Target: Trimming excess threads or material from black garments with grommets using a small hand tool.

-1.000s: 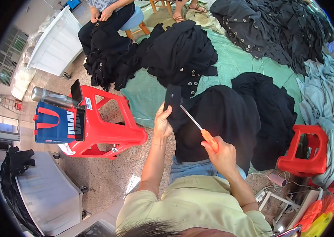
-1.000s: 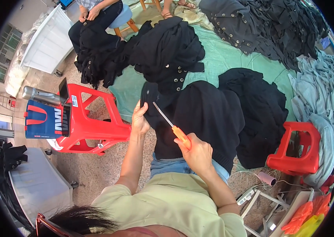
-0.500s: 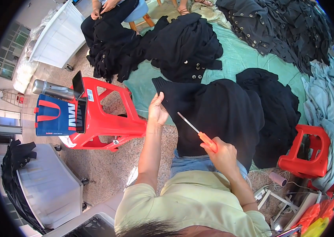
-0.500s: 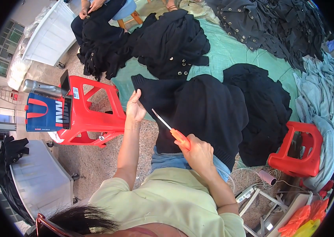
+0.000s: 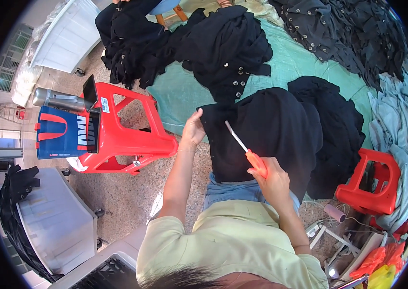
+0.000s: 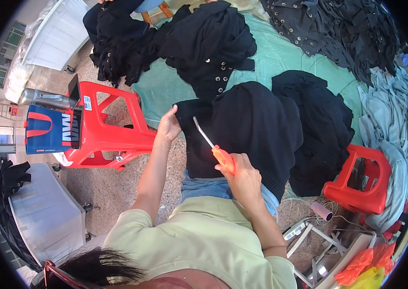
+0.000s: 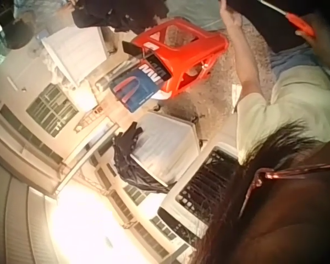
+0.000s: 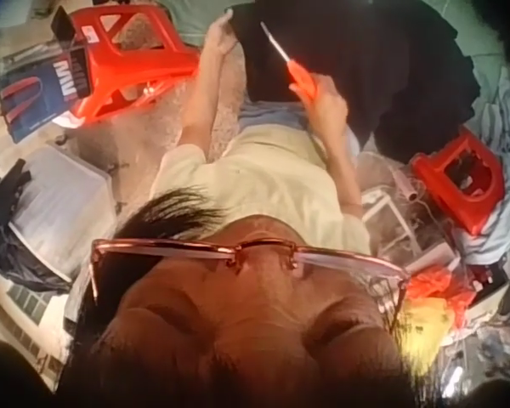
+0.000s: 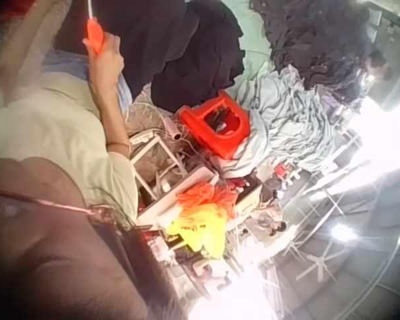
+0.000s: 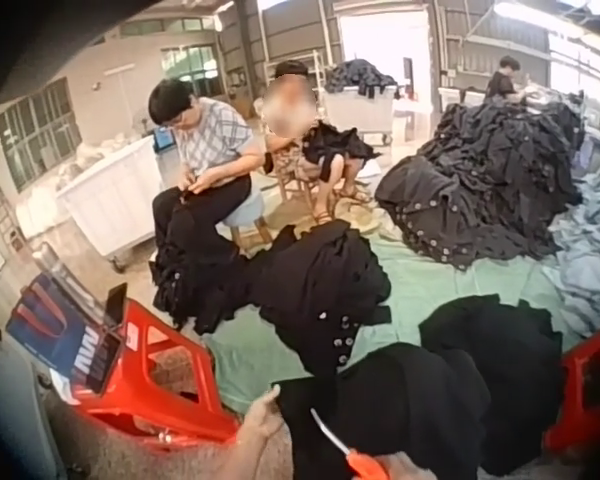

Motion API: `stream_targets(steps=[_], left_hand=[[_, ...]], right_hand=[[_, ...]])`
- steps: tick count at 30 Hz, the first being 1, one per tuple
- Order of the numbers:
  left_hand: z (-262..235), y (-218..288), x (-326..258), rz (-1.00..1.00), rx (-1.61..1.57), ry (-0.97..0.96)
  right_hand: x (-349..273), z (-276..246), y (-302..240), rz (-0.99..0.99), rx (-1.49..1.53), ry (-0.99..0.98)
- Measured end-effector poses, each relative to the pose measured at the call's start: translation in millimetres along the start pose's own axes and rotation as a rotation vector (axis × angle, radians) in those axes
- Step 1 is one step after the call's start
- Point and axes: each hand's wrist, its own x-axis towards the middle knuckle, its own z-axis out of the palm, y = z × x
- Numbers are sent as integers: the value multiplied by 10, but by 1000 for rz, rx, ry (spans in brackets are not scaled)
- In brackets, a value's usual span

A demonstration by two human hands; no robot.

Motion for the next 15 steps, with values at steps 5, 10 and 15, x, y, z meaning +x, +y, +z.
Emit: stream_targets(steps=[5, 10, 15], left_hand=[[-98, -40, -48, 21, 92, -3], [-30, -10, -92, 141, 94, 79], [-44, -40, -153, 10, 19, 89]], right_hand=[[1, 20, -54, 39, -155, -84], [-21, 16, -30, 100, -204, -148], [-22, -1, -74, 75, -135, -71]])
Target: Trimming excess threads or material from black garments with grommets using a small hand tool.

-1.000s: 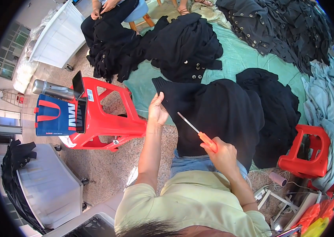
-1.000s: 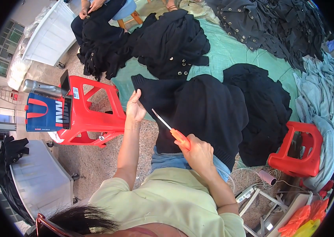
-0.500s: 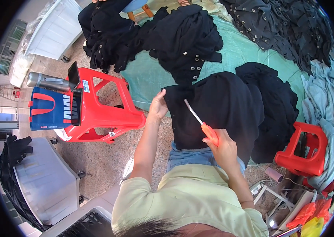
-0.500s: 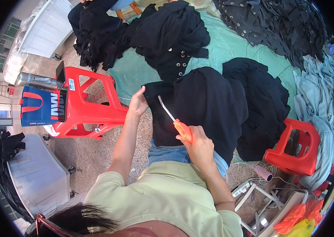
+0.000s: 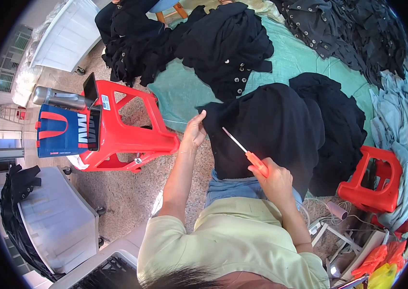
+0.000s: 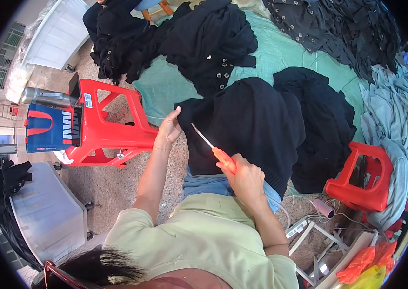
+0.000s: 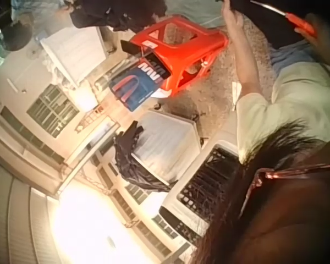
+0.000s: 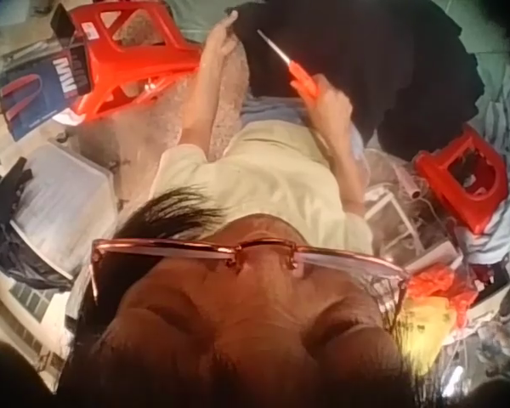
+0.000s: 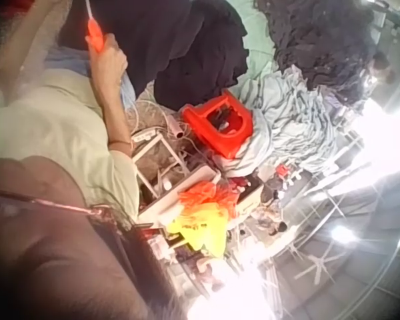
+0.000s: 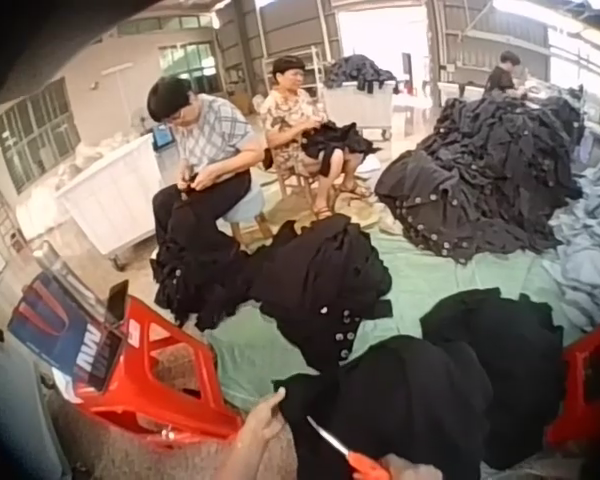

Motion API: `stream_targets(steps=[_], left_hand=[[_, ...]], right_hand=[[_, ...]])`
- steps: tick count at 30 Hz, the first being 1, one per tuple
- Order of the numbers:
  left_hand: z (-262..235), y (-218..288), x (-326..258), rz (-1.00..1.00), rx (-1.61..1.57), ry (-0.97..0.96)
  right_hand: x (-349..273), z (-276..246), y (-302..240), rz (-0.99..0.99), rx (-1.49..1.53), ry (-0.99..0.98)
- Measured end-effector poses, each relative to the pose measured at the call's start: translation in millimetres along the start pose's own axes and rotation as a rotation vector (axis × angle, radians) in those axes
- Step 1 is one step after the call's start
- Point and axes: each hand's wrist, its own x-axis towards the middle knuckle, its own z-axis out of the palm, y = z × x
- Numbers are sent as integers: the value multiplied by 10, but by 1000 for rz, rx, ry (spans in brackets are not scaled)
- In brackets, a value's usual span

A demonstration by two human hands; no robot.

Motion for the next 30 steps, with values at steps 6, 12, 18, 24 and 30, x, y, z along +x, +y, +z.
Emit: stream_targets(steps=[6, 12, 18, 24, 30], left_hand=[[-63, -142, -183, -132, 110, -31], [-352, -164, -148, -1, 108, 26], [-250, -120, -416, -105, 17, -22], [-385, -227, -511, -77, 113, -38], [-356, -264, -485, -37, 102, 8]], right_hand=[[-52, 33, 75, -21, -79, -43], [-78, 26, 57, -53, -96, -119], [-89, -59, 32, -48, -41, -84], [-177, -184, 22, -80, -107, -210], [-224, -301, 66, -66, -105, -229]])
